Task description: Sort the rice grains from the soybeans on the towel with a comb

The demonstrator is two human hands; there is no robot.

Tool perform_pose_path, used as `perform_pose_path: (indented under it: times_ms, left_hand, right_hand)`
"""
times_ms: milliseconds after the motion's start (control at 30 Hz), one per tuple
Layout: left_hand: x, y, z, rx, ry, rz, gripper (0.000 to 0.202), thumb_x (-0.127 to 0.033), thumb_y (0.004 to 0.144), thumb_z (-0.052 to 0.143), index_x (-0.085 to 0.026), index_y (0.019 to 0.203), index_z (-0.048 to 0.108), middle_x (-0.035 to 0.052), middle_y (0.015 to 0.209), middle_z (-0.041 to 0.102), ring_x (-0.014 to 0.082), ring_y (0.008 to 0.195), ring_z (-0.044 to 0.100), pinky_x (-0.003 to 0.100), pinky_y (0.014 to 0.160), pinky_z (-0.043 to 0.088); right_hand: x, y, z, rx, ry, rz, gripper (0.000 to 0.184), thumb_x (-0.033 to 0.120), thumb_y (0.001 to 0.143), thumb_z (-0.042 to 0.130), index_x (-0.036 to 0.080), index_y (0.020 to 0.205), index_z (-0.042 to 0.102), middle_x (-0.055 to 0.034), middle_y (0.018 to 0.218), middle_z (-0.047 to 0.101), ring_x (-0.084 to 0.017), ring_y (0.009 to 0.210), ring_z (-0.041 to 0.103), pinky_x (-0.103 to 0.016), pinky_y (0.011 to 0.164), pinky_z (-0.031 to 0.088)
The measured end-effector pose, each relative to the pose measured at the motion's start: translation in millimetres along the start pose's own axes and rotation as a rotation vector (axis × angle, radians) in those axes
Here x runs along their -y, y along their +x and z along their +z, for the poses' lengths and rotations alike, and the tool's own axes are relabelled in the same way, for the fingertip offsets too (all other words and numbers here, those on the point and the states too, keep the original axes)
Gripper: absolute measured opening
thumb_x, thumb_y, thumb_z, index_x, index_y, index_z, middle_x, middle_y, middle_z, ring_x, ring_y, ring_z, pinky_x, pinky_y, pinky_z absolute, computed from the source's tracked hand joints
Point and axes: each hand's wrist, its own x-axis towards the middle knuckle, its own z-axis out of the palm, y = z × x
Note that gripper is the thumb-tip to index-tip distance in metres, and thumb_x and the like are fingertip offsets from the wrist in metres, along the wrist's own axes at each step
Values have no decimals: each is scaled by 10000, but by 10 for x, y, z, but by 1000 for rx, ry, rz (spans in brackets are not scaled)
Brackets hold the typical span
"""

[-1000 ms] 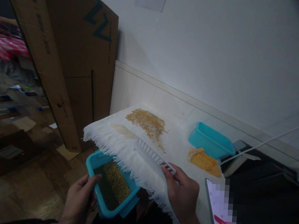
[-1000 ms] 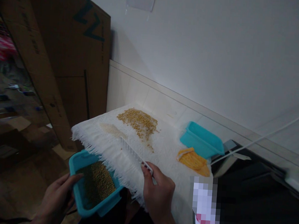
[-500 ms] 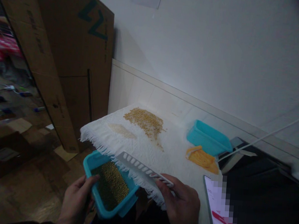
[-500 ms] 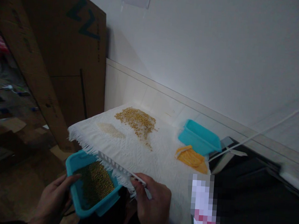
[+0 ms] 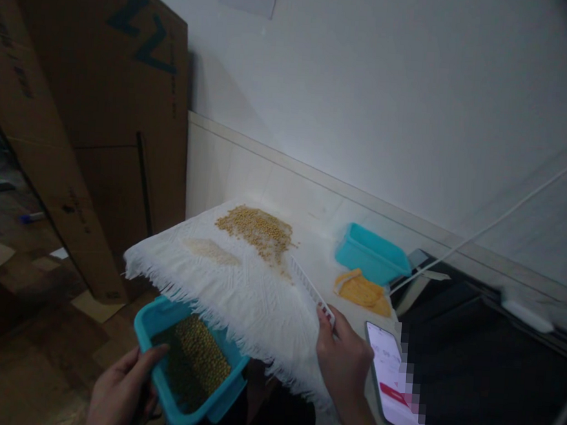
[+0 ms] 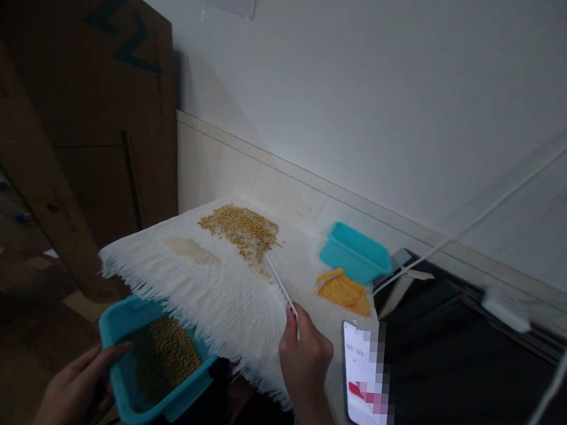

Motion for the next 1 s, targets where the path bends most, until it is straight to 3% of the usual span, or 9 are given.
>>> perform_pose_path:
  times_ms: [133,267,467,600,800,933,1000]
  left_hand:
    - [-31,-19,17,-2,-15,-20,340,-492,544,721,-204,543,541,-103,278,373,60,244,288,165,256,210]
    - [-45,-10,16,-2,-6,-55,383,-519,492,733,-198,512,523,-97,275,379,61,251,306,167,266,233]
    - [14,23,-18,20,-5,-85,384,-528,507,739,-197,538,547,-98,270,385,62,251,307,168,273,230]
    - [57,24,-11,43,-10,-90,370,-508,511,746,-205,537,536,-96,275,395,67,255,314,175,281,236]
    - [145,30,-6,44,16,-120,317,-496,599,688,-201,587,574,-95,284,384,69,254,305,170,284,213]
    - [112,-11,12,73,11,-118,363,-515,521,734,-190,575,582,-93,292,380,70,263,309,177,290,225]
    - [89,-28,24,52,39,-44,369,-516,506,739,-186,574,589,-88,299,385,81,263,317,192,285,236]
  right_hand:
    - [-24,59,14,11,55,40,360,403,887,473,151,879,730,-85,711,736,-187,566,676,-232,524,445]
    - [-138,163,20,73,161,167,336,422,856,517,155,885,719,-76,712,737,-193,599,682,-225,504,452]
    - [-366,313,154,131,432,313,328,433,806,577,155,927,701,-71,814,743,-223,741,692,-277,646,517]
    - [-440,362,225,163,521,320,326,424,783,602,158,942,700,-73,858,742,-230,777,689,-303,696,524]
    - [-395,353,112,202,477,277,290,414,788,598,165,880,713,-62,789,740,-218,724,687,-268,628,517]
    - [-365,345,24,240,456,257,287,404,791,598,161,881,721,-61,803,742,-216,737,691,-259,617,518]
    - [-362,348,-11,240,462,261,280,398,789,601,162,880,721,-62,808,744,-220,741,693,-265,621,522]
